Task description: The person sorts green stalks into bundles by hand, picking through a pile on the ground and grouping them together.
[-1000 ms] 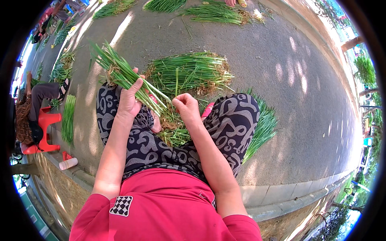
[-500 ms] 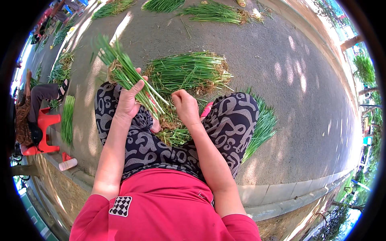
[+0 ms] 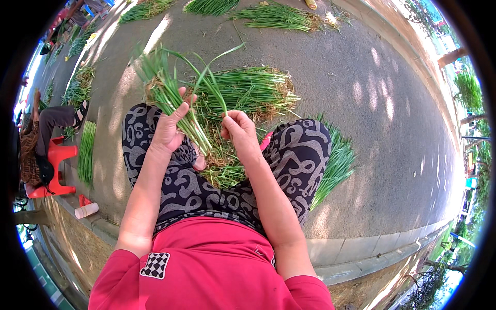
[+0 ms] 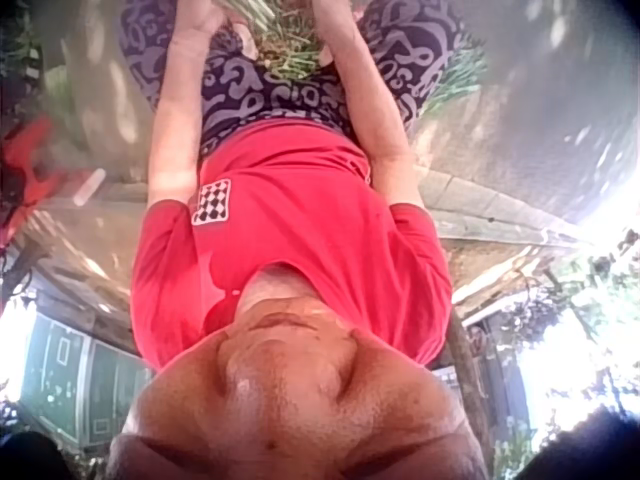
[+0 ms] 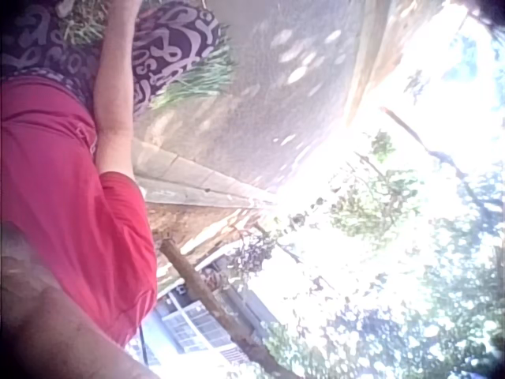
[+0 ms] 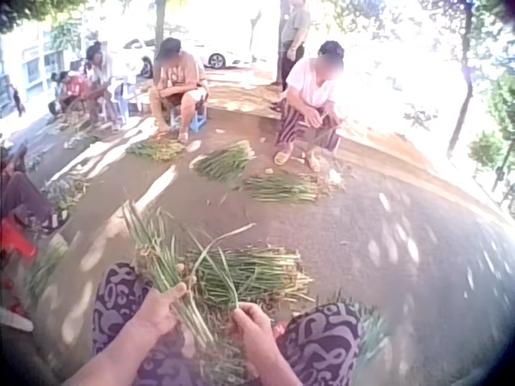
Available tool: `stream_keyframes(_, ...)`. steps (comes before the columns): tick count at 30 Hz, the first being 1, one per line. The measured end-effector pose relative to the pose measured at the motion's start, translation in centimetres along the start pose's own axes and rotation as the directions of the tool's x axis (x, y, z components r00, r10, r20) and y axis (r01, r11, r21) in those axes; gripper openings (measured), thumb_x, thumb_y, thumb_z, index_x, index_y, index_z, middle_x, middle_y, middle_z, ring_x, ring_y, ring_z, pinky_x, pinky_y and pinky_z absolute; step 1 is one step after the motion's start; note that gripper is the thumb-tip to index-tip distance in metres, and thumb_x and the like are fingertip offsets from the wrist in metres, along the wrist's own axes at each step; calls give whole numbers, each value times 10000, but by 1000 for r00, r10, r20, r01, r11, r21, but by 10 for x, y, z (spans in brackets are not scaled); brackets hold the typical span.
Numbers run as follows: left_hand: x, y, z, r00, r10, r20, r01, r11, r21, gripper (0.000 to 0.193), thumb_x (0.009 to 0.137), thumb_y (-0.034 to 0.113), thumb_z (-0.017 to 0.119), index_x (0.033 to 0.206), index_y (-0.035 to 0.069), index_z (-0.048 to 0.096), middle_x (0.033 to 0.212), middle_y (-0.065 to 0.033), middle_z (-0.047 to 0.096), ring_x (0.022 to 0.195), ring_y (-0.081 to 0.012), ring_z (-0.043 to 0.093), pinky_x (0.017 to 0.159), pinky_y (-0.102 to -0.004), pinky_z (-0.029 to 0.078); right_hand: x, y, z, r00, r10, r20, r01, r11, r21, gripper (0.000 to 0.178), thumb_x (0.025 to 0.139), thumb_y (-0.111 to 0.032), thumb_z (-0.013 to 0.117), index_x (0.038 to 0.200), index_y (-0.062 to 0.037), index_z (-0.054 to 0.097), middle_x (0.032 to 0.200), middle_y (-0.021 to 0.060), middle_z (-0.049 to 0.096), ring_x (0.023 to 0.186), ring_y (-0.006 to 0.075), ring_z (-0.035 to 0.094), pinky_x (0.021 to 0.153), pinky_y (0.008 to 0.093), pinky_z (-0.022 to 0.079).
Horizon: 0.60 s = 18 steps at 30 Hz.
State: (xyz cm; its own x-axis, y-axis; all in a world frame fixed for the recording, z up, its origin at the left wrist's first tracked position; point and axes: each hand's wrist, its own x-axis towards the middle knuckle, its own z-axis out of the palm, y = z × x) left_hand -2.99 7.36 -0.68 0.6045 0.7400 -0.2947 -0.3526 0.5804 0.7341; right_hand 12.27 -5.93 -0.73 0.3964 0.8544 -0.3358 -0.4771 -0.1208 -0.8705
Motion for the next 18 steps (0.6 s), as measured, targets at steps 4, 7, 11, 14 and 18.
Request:
stream_keyframes(4, 5, 1, -7, 1000, 27, 0, -27, 983, -181, 438, 870, 108, 670, 1276, 160, 514, 1114, -57, 625, 870, -151, 618, 700, -328, 576, 10, 18, -16, 999, -12, -46, 20, 984, 177, 115, 936, -141, 559, 1020, -64, 551, 838, 5, 581, 662, 77, 558, 613, 215, 456)
stream_keyframes(7, 4, 2, -8, 999, 40, -25, -43, 986, -159, 436, 863, 100, 676, 1265, 156, 518, 1049, -34, 637, 843, -150, 620, 685, -342, 578, 10, 16, -14, 996, 9, -88, 12, 971, 240, 121, 934, -133, 563, 1033, -66, 541, 854, 12, 582, 664, 84, 560, 599, 222, 453)
stream_keyframes(11, 2, 1, -5, 999, 35, -13, -35, 999, -33, 423, 864, 96, 674, 1256, 143, 523, 1024, -32, 642, 831, -145, 623, 693, -331, 571, 12, 16, -16, 998, -13, -69, 33, 955, 296, 129, 937, -123, 559, 1052, -72, 530, 875, 17, 587, 665, 91, 558, 579, 225, 443)
stream_keyframes(14, 1, -2, -1, 1000, 13, -25, -13, 1000, 10, 423, 846, 66, 694, 1232, 119, 530, 1048, -43, 640, 940, -148, 612, 706, -325, 539, 12, 14, -15, 999, -18, -51, 34, 938, 344, 129, 944, -129, 554, 1059, -75, 531, 880, 20, 592, 673, 100, 559, 579, 225, 436)
stream_keyframes(18, 0, -3, 1, 1000, -9, -23, 10, 999, 44, 426, 847, 71, 696, 1236, 125, 532, 1074, -28, 628, 1005, -144, 596, 739, -331, 522, 11, 13, -13, 1000, -13, -11, 17, 904, 427, 130, 956, -141, 543, 1066, -72, 541, 879, 24, 598, 685, 115, 563, 592, 229, 430)
